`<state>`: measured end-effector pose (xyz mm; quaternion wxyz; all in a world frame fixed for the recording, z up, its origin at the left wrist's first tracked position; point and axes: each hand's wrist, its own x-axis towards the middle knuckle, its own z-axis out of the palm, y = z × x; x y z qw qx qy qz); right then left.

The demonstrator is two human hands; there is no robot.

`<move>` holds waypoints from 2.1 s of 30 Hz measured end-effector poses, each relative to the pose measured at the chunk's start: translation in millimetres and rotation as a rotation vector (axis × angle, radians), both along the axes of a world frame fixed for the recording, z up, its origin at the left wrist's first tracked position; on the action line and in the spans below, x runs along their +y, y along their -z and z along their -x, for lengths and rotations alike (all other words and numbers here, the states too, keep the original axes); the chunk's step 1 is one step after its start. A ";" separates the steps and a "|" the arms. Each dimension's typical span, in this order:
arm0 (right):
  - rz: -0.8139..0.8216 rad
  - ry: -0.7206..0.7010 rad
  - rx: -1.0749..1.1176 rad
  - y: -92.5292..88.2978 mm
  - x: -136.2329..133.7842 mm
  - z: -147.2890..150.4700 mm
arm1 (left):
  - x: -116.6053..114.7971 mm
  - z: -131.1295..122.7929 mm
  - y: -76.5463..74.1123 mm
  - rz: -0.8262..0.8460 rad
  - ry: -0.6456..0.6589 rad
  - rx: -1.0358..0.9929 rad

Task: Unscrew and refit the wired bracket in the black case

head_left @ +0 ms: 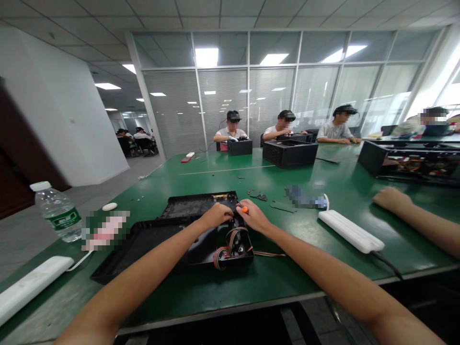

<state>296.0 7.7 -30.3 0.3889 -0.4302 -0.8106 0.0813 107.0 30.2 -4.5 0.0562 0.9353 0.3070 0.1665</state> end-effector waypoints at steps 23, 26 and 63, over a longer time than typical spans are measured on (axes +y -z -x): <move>0.413 -0.252 0.268 -35.6 23.6 -66.4 | -2.8 10.8 15.6 -0.027 0.075 -0.031; 0.315 -0.140 0.479 -45.2 21.5 -74.9 | -4.0 10.4 19.0 -0.031 0.070 -0.035; -0.369 0.370 -0.247 -52.3 -17.2 -24.4 | -4.3 4.3 28.5 -0.034 0.041 -0.037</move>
